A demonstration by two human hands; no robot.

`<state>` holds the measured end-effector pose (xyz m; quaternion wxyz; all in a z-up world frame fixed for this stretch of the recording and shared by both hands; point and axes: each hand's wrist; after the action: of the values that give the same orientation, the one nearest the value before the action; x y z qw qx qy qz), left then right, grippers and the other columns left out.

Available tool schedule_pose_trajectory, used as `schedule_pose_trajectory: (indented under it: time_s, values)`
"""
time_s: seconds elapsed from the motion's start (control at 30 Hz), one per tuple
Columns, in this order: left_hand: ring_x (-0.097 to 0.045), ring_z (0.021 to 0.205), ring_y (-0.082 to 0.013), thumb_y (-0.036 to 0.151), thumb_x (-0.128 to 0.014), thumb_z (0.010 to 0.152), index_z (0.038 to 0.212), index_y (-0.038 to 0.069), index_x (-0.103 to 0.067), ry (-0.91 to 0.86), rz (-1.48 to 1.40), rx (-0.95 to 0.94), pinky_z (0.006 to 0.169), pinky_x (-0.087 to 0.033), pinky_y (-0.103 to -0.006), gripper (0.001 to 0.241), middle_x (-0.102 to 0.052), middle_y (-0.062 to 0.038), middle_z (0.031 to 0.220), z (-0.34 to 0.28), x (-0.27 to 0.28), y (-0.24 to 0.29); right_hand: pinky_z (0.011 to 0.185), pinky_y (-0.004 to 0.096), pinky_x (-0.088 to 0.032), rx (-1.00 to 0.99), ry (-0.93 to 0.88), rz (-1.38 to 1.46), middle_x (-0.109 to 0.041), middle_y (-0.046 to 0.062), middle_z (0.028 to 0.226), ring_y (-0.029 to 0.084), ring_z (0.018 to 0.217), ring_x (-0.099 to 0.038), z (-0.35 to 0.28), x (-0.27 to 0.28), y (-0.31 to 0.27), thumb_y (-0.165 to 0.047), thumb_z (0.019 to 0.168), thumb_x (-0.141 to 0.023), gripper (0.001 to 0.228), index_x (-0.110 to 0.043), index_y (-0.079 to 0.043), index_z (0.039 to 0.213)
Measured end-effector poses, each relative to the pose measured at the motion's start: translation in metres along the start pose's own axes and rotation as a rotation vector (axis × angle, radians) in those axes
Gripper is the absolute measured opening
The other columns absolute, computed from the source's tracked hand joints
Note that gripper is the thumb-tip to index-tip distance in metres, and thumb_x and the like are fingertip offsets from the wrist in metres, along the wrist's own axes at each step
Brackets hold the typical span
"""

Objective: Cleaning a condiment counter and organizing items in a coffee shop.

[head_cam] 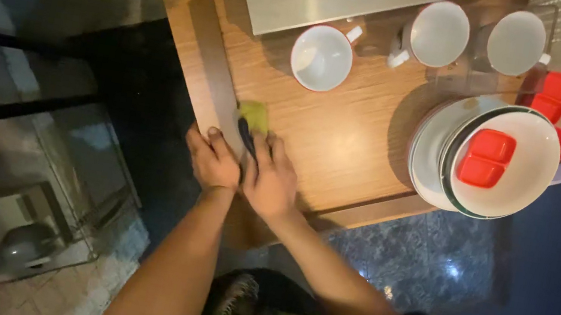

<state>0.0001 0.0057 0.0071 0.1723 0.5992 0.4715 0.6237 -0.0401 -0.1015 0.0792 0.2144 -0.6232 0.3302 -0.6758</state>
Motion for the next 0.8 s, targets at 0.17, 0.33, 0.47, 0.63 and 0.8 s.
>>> schedule_pose_trajectory:
  time_s: [0.17, 0.33, 0.47, 0.63, 0.8]
  values:
    - [-0.059, 0.114, -0.0469, 0.035, -0.043, 0.107, 0.136, -0.002, -0.051, 0.024, 0.003, -0.06, 0.097, -0.045, -0.0516, 0.047, -0.061, -0.029, 0.127, -0.005, 0.002, 0.01, 0.085, 0.05, -0.052, 0.094, -0.222, -0.103, -0.058, 0.025, 0.117, 0.045, 0.1, -0.061, -0.082, 0.042, 0.022, -0.013, 0.092, -0.067, 0.051, -0.055, -0.001, 0.139]
    - [-0.06, 0.115, -0.0462, 0.034, -0.044, 0.108, 0.133, -0.001, -0.052, 0.005, 0.026, -0.015, 0.098, -0.045, -0.0509, 0.044, -0.061, -0.028, 0.127, -0.008, -0.004, 0.008, 0.095, 0.053, -0.044, 0.241, -0.182, -0.208, -0.058, 0.025, 0.119, 0.045, 0.112, -0.058, -0.049, 0.018, 0.036, -0.013, 0.088, -0.065, 0.053, -0.054, 0.007, 0.136]
    - [-0.059, 0.113, -0.0449, 0.03, -0.043, 0.108, 0.134, -0.001, -0.052, 0.015, 0.037, 0.002, 0.097, -0.045, -0.0503, 0.041, -0.062, -0.026, 0.126, -0.007, 0.003, 0.018, 0.098, 0.055, -0.042, 0.271, -0.054, -0.26, -0.055, 0.03, 0.129, 0.047, 0.121, -0.052, 0.031, -0.018, 0.031, -0.013, 0.084, -0.063, 0.06, -0.052, 0.007, 0.139]
    - [-0.059, 0.118, -0.0438, 0.028, -0.045, 0.107, 0.135, 0.002, -0.053, 0.033, 0.024, 0.01, 0.101, -0.045, -0.0498, 0.039, -0.062, -0.025, 0.129, -0.009, 0.004, 0.018, 0.101, 0.051, -0.047, 0.266, 0.054, -0.053, -0.053, 0.027, 0.138, 0.045, 0.12, -0.056, 0.073, -0.024, 0.017, -0.015, 0.09, -0.067, 0.057, -0.053, -0.005, 0.144]
    - [-0.055, 0.123, -0.0466, 0.022, -0.045, 0.098, 0.137, 0.002, -0.053, 0.063, 0.019, -0.027, 0.104, -0.043, -0.0513, 0.045, -0.059, -0.027, 0.133, -0.004, 0.0, -0.005, 0.104, 0.049, -0.048, 0.463, -0.063, 0.078, -0.049, 0.025, 0.145, 0.043, 0.123, -0.055, 0.037, -0.008, 0.02, -0.016, 0.088, -0.069, 0.057, -0.056, -0.016, 0.143]
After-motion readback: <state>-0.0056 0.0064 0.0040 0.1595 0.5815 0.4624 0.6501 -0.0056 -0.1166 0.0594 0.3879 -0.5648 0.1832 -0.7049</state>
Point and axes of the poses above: each hand's wrist, its own z-axis towards the middle knuckle, its own x-axis out of the back of the hand, y = z × x
